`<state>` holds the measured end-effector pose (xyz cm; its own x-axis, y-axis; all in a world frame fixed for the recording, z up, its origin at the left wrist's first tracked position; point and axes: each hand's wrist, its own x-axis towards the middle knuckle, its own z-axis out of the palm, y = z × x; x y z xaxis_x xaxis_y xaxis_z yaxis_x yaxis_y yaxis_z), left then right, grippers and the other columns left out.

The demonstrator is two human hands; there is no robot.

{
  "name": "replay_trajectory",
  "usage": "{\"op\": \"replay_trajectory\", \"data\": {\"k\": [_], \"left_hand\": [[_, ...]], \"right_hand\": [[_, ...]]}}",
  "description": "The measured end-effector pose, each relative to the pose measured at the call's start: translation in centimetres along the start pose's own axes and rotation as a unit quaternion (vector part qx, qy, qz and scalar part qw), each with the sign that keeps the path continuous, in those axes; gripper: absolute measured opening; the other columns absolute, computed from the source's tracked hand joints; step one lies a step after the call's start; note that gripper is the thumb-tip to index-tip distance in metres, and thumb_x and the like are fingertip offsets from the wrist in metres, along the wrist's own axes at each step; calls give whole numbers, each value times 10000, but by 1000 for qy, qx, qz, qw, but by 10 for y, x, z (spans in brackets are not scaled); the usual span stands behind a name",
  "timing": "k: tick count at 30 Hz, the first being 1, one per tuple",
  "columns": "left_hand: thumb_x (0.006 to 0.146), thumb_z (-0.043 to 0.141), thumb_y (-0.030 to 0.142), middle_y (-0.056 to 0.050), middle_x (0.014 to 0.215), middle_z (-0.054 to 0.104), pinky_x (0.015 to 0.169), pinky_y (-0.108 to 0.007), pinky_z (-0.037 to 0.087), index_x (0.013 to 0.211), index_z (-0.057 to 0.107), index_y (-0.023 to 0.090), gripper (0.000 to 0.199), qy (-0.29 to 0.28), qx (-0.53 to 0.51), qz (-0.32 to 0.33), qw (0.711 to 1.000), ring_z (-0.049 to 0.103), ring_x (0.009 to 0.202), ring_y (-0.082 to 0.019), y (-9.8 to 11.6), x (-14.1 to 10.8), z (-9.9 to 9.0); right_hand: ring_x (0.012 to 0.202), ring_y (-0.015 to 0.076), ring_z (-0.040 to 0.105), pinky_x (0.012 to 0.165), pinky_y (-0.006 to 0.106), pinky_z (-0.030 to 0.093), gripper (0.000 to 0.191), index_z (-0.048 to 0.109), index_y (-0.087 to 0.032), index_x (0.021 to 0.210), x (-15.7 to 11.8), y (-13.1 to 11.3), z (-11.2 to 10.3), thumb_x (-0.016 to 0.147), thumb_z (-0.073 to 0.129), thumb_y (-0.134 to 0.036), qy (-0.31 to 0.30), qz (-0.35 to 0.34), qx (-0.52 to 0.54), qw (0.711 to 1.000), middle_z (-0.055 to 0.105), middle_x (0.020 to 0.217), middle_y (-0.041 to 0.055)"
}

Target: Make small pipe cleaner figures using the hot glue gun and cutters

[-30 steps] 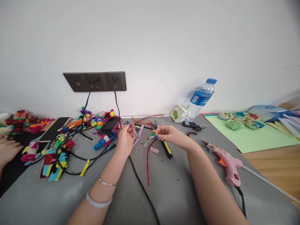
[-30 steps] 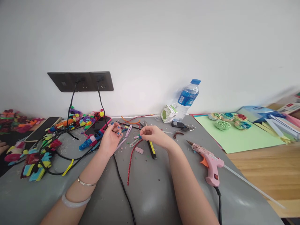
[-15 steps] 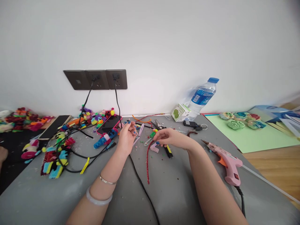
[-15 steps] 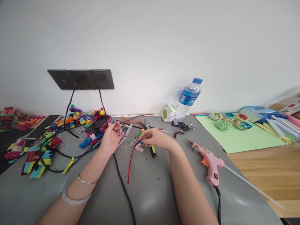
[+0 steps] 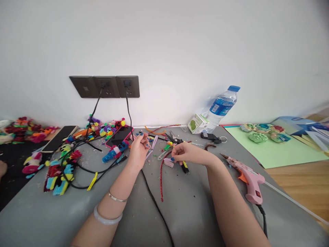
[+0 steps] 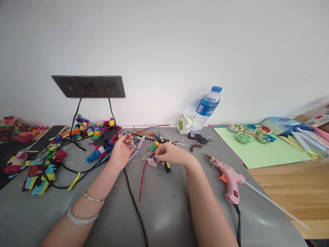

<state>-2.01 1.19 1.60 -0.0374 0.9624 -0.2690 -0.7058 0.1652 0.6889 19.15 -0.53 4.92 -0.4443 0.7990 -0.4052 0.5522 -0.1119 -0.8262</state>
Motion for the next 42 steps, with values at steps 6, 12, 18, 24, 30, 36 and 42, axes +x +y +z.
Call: {"op": "replay_trajectory", "data": {"k": [6, 12, 18, 24, 30, 36, 42], "left_hand": [[742, 719, 240, 21, 663, 545, 531, -229, 331, 764, 656, 134, 125, 2, 3, 2, 1000, 401, 529, -65, -1, 0, 0], [744, 710, 232, 25, 653, 534, 528, -221, 337, 764, 663, 135, 109, -3, 7, 1, 1000, 405, 525, -63, -1, 0, 0], [724, 720, 238, 22, 664, 546, 523, -222, 339, 747, 652, 145, 118, -11, 14, 4, 1000, 410, 520, -62, -1, 0, 0], [723, 701, 221, 18, 678, 552, 523, -216, 346, 755, 657, 137, 101, -21, 15, 7, 1000, 417, 525, -63, -3, 1, -3], [713, 710, 224, 16, 685, 553, 524, -218, 347, 755, 653, 144, 107, -24, 23, 5, 999, 418, 524, -64, -3, 2, -4], [709, 711, 224, 20, 683, 541, 525, -209, 357, 753, 656, 148, 103, -24, 28, 6, 999, 418, 528, -63, -3, 1, -3], [711, 703, 216, 17, 688, 542, 518, -200, 362, 760, 668, 142, 95, -21, 27, 8, 999, 419, 525, -60, -4, 1, -4]], "right_hand": [[594, 123, 488, 552, 248, 383, 67, 619, -184, 683, -1, 1, 0, 689, 596, -246, -2, -20, -72, 997, 580, 656, -18], [585, 118, 452, 543, 245, 353, 67, 593, -178, 673, 2, -2, 4, 691, 562, -234, 7, -25, -92, 995, 540, 622, -21], [578, 121, 460, 549, 246, 358, 44, 563, -193, 634, 2, 0, 5, 671, 566, -216, 24, -23, -110, 993, 549, 609, -23], [591, 128, 487, 549, 248, 361, 39, 584, -194, 660, 1, 2, 5, 684, 557, -210, 5, -11, -136, 991, 566, 640, -15], [593, 131, 456, 540, 255, 342, 65, 616, -193, 653, 3, 6, 6, 682, 566, -223, 1, -18, -148, 989, 568, 635, -11], [598, 132, 465, 549, 254, 352, 84, 634, -191, 674, 6, 11, 6, 685, 563, -233, 4, -22, -145, 989, 573, 647, -11], [600, 131, 464, 554, 258, 347, 96, 629, -191, 671, 6, 10, 6, 689, 545, -234, 5, -20, -154, 988, 564, 638, -17]]}}
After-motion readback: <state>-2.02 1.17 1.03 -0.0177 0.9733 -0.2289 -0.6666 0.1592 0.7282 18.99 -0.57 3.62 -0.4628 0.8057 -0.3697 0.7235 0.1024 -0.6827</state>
